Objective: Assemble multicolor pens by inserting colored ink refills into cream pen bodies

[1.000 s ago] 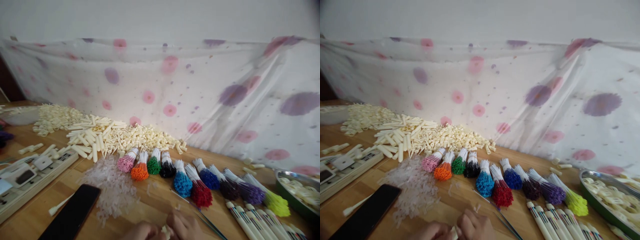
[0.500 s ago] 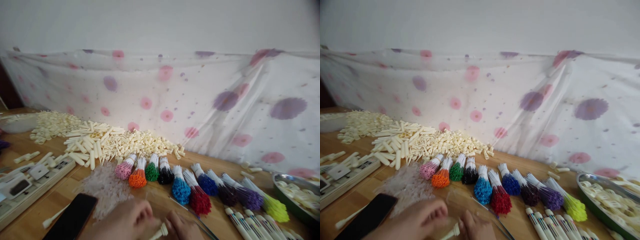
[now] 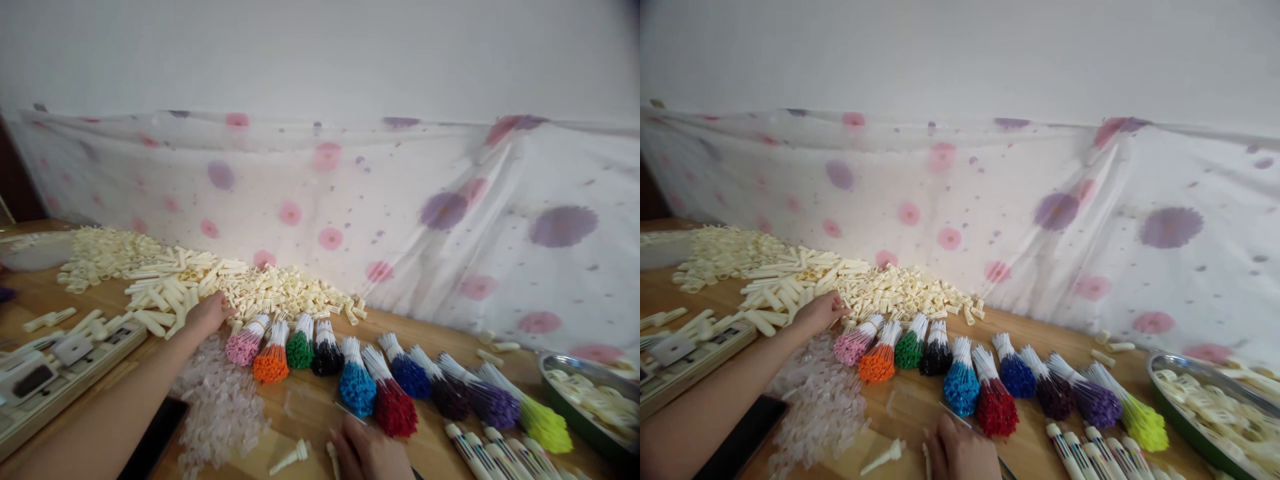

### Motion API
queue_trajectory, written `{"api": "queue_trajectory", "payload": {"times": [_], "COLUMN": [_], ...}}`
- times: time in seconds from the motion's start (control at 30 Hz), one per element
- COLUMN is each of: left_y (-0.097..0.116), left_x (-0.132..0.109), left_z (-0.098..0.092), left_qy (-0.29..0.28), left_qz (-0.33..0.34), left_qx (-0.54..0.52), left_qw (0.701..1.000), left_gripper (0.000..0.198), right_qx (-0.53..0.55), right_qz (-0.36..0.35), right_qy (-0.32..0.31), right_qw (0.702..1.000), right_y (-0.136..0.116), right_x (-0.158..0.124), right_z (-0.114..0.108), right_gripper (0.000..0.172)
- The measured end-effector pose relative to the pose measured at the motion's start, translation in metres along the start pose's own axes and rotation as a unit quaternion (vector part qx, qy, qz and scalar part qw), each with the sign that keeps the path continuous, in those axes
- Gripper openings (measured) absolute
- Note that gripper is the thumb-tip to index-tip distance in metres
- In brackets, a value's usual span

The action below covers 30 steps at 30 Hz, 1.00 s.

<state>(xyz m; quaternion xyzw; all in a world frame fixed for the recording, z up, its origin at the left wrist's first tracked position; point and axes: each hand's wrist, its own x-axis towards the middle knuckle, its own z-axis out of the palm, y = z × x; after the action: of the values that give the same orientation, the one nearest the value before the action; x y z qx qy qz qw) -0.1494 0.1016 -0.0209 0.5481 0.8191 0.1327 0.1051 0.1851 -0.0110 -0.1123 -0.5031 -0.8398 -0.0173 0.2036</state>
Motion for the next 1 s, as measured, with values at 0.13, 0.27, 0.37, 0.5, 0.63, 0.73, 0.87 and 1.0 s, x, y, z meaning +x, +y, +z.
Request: {"api": "queue_trajectory", "payload": {"times": [0.13, 0.27, 0.37, 0.5, 0.63, 0.73, 0.87, 1.0], "left_y": [0.005, 0.001, -0.005, -0.005, 0.01, 0.025, 0.038, 0.041], "left_x": [-0.002, -0.017, -0.033, -0.063, -0.113, -0.152, -0.182, -0.192], "left_z": [0.002, -0.01, -0.023, -0.026, -0.003, 0.02, 0.039, 0.047], "left_qy": [-0.005, 0.011, 0.03, 0.026, -0.056, -0.127, -0.233, -0.312], "left_qz": [0.012, 0.013, 0.004, 0.01, 0.03, 0.015, -0.042, -0.116], "left_qx": [-0.016, -0.065, -0.131, -0.274, -0.453, -0.537, -0.63, -0.696], "left_qw": [1.0, 0.998, 0.991, 0.961, 0.889, 0.834, 0.739, 0.636], "left_gripper": [0.031, 0.03, 0.03, 0.017, 0.034, 0.04, 0.045, 0.036], "right_qx": [0.037, 0.044, 0.036, 0.007, -0.013, -0.027, -0.029, -0.004], "right_qz": [0.004, 0.009, 0.043, 0.042, 0.03, 0.024, 0.031, 0.048], "right_qy": [-0.003, 0.0, -0.023, -0.094, -0.114, -0.131, -0.146, -0.139], "right_qw": [0.999, 0.999, 0.998, 0.995, 0.993, 0.991, 0.988, 0.989], "right_y": [-0.003, -0.009, -0.021, -0.042, -0.054, -0.057, -0.059, -0.059], "right_x": [-0.001, 0.001, 0.013, 0.043, 0.069, 0.077, 0.079, 0.08], "right_z": [-0.004, -0.015, -0.029, -0.041, -0.035, -0.028, -0.023, -0.025], "right_gripper": [0.022, 0.022, 0.022, 0.013, 0.013, 0.015, 0.015, 0.016]}}
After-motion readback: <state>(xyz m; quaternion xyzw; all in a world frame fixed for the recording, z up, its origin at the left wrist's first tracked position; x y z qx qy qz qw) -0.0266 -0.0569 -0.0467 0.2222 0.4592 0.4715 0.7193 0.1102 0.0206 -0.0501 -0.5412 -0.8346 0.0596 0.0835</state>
